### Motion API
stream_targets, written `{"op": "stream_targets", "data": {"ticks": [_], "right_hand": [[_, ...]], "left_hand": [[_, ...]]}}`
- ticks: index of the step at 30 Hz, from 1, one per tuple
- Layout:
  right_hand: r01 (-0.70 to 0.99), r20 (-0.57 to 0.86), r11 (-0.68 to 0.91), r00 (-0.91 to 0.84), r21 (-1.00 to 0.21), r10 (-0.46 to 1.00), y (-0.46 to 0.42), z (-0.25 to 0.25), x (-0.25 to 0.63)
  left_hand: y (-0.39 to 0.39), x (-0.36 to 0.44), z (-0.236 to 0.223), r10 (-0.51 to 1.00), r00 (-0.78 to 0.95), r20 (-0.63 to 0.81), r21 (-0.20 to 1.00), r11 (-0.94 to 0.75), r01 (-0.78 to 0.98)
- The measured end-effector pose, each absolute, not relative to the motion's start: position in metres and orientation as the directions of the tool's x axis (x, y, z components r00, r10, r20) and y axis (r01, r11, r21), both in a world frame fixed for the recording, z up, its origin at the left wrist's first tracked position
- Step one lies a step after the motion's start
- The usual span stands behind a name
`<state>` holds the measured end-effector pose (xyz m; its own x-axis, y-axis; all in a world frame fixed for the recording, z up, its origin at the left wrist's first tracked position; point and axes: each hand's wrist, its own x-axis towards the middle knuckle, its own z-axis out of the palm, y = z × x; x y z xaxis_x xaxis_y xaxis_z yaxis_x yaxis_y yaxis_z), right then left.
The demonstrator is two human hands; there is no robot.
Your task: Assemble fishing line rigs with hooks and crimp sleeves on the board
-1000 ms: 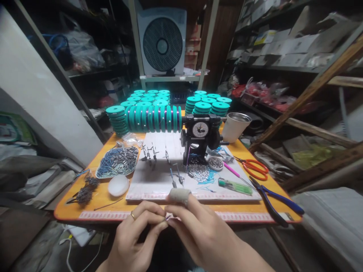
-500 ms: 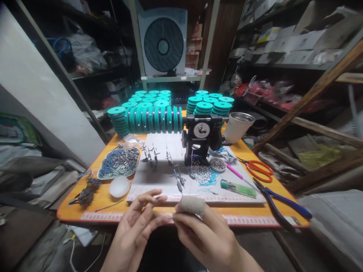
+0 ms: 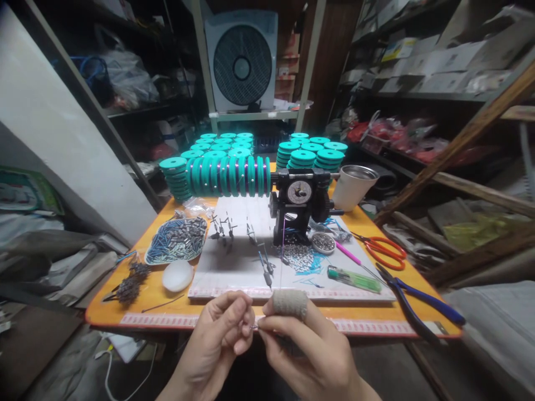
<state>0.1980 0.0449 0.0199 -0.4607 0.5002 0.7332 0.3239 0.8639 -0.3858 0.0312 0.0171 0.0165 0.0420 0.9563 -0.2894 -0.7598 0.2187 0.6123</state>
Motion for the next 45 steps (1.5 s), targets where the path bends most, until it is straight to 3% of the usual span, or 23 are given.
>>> {"op": "stream_targets", "data": {"ticks": [4, 8, 11, 22, 45], "right_hand": [[0.304, 0.721, 0.855, -0.459, -0.421, 0.519, 0.046, 0.025, 0.194], [0.278, 0.69, 0.811, -0.428, -0.514, 0.584, 0.046, 0.028, 0.192], [0.304, 0.666, 0.754, -0.354, -0.582, 0.657, 0.046, 0.028, 0.191], [0.293, 0.625, 0.71, -0.338, -0.64, 0.703, 0.044, 0.032, 0.19], [0.298, 0.628, 0.719, -0.352, -0.628, 0.694, 0.043, 0.038, 0.184]], "left_hand": [[0.017, 0.03, 0.011, 0.969, 0.031, -0.246, 0.701, 0.2, -0.684], [0.016, 0.025, 0.005, 0.999, -0.014, -0.051, 0.865, 0.037, -0.5], [0.015, 0.023, 0.001, 0.998, -0.014, 0.058, 0.916, -0.058, -0.396], [0.01, 0.026, 0.001, 0.998, 0.0, 0.064, 0.948, -0.061, -0.313], [0.008, 0.031, -0.001, 0.999, -0.043, 0.029, 0.899, -0.045, -0.436]]}}
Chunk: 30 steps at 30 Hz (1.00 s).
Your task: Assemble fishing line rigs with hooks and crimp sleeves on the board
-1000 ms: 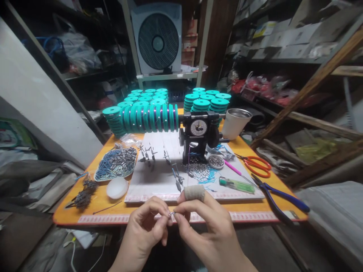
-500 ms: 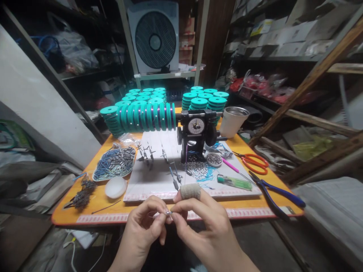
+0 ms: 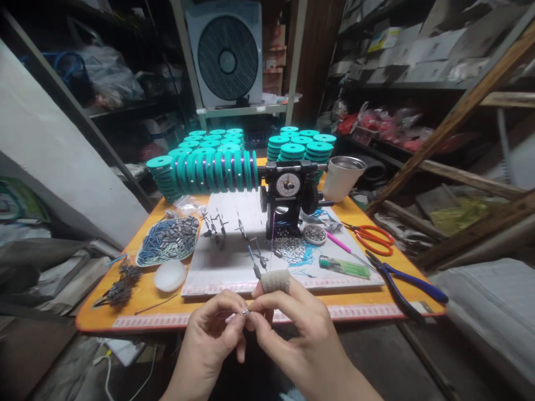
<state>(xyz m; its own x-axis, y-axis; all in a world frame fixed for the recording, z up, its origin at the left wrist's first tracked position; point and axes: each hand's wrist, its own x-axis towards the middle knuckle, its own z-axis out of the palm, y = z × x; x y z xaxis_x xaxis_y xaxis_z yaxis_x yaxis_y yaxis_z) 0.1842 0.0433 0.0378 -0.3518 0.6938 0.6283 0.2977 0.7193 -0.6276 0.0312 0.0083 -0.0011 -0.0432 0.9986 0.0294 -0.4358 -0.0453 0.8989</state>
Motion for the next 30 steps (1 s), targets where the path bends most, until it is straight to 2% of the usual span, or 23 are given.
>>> {"op": "stream_targets", "data": {"ticks": [5, 10, 11, 15, 18, 19, 20, 21, 23, 25, 26, 30], "right_hand": [[0.344, 0.692, 0.795, -0.393, -0.499, 0.605, 0.039, 0.028, 0.182], [0.455, 0.746, 0.864, -0.496, -0.213, 0.445, 0.036, 0.023, 0.182], [0.46, 0.749, 0.867, -0.503, -0.19, 0.431, 0.036, 0.023, 0.183], [0.437, 0.722, 0.847, -0.474, -0.303, 0.504, 0.038, 0.022, 0.187], [0.411, 0.733, 0.845, -0.445, -0.344, 0.515, 0.038, 0.022, 0.188], [0.404, 0.748, 0.849, -0.432, -0.34, 0.504, 0.038, 0.023, 0.188], [0.399, 0.762, 0.854, -0.419, -0.335, 0.494, 0.037, 0.023, 0.187], [0.399, 0.773, 0.857, -0.41, -0.326, 0.485, 0.037, 0.023, 0.187], [0.407, 0.786, 0.862, -0.404, -0.303, 0.468, 0.037, 0.021, 0.186], [0.415, 0.784, 0.867, -0.424, -0.276, 0.453, 0.037, 0.017, 0.187], [0.419, 0.776, 0.87, -0.446, -0.26, 0.446, 0.037, 0.015, 0.189], [0.401, 0.734, 0.891, -0.536, -0.214, 0.418, 0.039, 0.007, 0.195]], "left_hand": [[0.004, 0.033, -0.005, 0.983, -0.184, -0.03, 0.889, -0.058, -0.455], [0.006, 0.032, -0.007, 0.979, -0.2, 0.051, 0.939, -0.115, -0.325], [0.006, 0.032, -0.007, 0.973, -0.221, 0.07, 0.94, -0.139, -0.312], [0.001, 0.031, -0.003, 0.937, -0.334, 0.1, 0.913, -0.219, -0.344], [-0.006, 0.026, 0.004, 0.966, -0.252, 0.048, 0.828, -0.179, -0.531], [-0.009, 0.023, 0.005, 0.973, -0.224, 0.05, 0.824, -0.167, -0.541], [-0.011, 0.021, 0.006, 0.972, -0.221, 0.074, 0.857, -0.176, -0.484], [-0.013, 0.018, 0.006, 0.96, -0.247, 0.129, 0.91, -0.214, -0.356], [-0.016, 0.014, 0.004, 0.898, -0.296, 0.327, 0.943, -0.33, 0.041], [-0.016, 0.01, 0.0, 0.819, -0.241, 0.521, 0.829, -0.419, 0.37], [-0.016, 0.009, -0.002, 0.786, -0.202, 0.584, 0.767, -0.453, 0.454], [-0.013, 0.005, -0.006, 0.657, -0.078, 0.75, 0.567, -0.577, 0.588]]}}
